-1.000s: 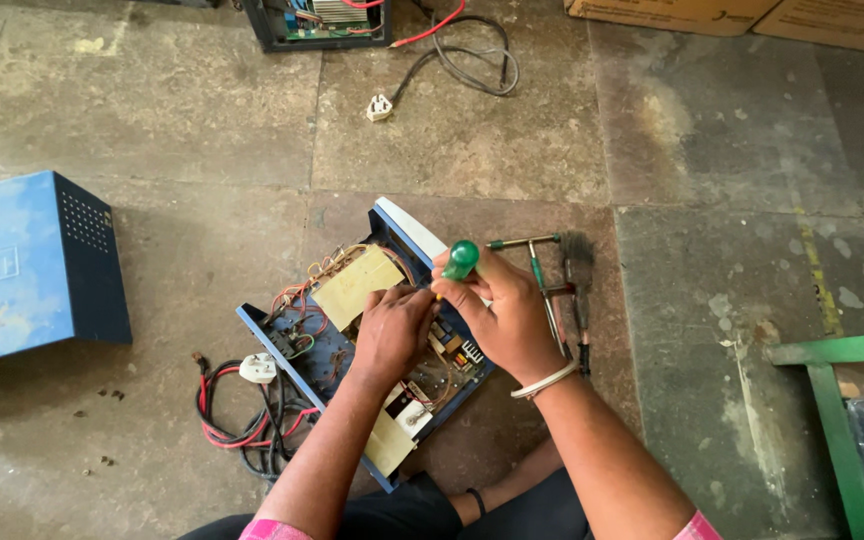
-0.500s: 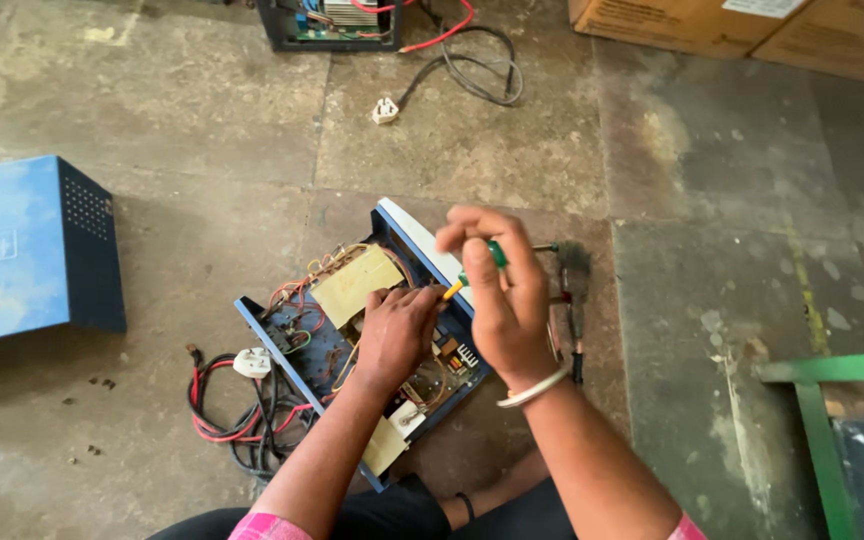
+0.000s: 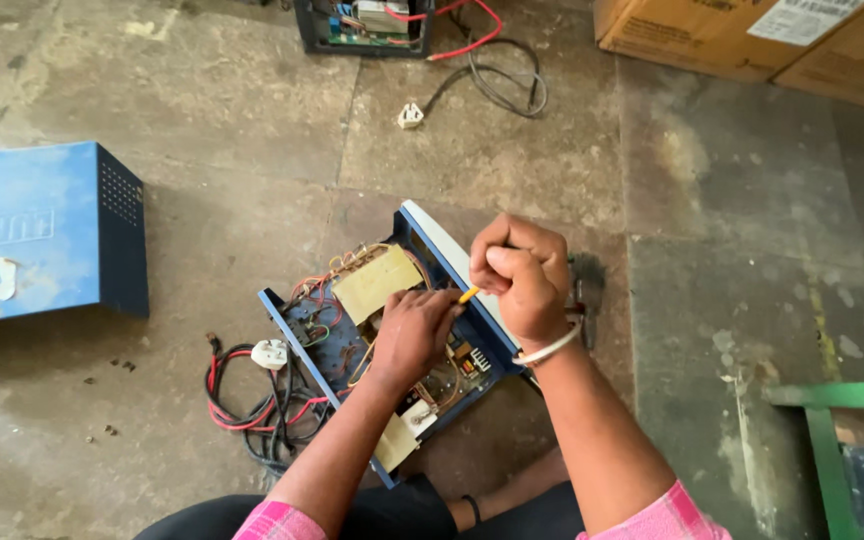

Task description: The person sits on the floor and uses a screwdriver to adjust components inside an open electronic device. They repeatedly tighten and loosen screws on the internal circuitry and transformer while manipulating wires.

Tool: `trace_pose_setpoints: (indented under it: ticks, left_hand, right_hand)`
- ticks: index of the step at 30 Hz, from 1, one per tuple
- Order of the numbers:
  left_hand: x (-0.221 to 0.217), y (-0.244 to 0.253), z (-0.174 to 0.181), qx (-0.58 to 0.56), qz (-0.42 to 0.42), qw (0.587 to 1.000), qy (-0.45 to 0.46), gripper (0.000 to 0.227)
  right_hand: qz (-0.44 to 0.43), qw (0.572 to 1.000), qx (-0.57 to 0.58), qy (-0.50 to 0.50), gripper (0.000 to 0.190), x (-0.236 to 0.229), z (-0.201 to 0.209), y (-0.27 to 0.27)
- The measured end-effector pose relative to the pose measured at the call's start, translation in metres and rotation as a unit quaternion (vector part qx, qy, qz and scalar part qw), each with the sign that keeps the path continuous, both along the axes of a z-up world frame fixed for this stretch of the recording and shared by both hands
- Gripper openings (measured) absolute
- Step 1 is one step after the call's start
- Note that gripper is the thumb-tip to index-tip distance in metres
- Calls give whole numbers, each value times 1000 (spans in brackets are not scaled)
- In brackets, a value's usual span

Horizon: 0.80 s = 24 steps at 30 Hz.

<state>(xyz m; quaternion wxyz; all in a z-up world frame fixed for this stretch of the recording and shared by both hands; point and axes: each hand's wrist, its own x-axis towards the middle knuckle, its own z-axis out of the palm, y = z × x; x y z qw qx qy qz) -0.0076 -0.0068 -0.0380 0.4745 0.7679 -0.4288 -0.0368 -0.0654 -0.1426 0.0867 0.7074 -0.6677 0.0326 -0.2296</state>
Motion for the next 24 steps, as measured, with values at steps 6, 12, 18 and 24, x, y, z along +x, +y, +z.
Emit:
trace_pose_setpoints:
  ticks: [6,12,18,24]
  left_hand:
    - [-1,-4,-5,-2,-34,997,71,26]
    - [0,-3,5,5,-38,996,81,23]
    - [-1,-5,22,2,-51,997,50,19]
    - [-1,-9,25,-20,-6,998,62,19]
  right_hand:
    - [-97,993,-66,-23,18,2,9,25]
    - [-219,973,-58,-52,26,9,-4,34]
    - [78,997,16,17,33,0,3,-1]
    - [-98,986,-134,-23,55,4,-3,27]
